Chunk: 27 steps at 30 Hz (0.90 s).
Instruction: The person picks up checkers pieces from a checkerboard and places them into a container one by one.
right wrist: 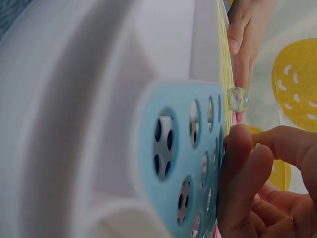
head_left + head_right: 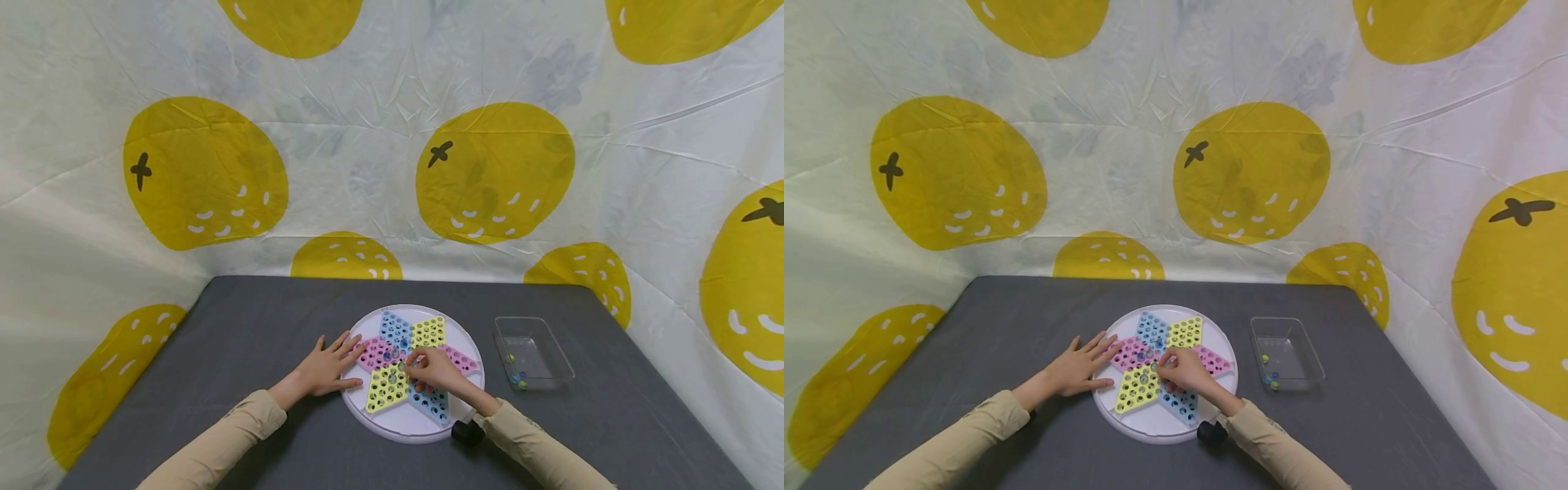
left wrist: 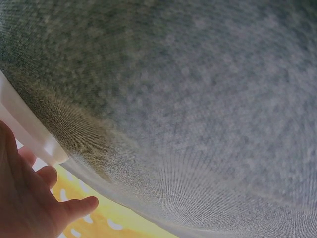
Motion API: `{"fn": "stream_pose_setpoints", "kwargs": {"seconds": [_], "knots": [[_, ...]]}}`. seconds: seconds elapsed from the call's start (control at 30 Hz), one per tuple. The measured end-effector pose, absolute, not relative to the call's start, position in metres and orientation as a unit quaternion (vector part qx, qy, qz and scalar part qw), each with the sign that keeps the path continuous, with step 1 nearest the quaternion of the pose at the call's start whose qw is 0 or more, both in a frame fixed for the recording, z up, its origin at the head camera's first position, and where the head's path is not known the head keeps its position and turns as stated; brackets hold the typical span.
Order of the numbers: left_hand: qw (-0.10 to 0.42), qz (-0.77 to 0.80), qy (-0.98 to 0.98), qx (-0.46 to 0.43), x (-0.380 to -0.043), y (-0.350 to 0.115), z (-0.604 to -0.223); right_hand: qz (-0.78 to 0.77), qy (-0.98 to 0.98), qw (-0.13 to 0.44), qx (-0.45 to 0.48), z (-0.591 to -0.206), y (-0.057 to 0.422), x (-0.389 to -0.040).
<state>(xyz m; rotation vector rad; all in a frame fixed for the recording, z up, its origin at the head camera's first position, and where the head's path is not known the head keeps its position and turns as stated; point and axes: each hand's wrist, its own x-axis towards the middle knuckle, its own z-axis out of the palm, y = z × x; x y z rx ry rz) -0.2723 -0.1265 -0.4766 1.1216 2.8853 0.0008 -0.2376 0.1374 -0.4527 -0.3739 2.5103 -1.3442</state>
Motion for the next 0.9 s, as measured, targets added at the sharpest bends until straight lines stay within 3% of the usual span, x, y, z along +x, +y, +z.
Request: {"fn": "stream_pose_setpoints", "kwargs": {"seconds": [0.9], "knots": [[0.024,0.004,0.931,0.363,-0.2716,-0.127,-0.4766,-0.436,0.88,0.134,-0.129,-0.4506,0.1307,-0.2451]]}}
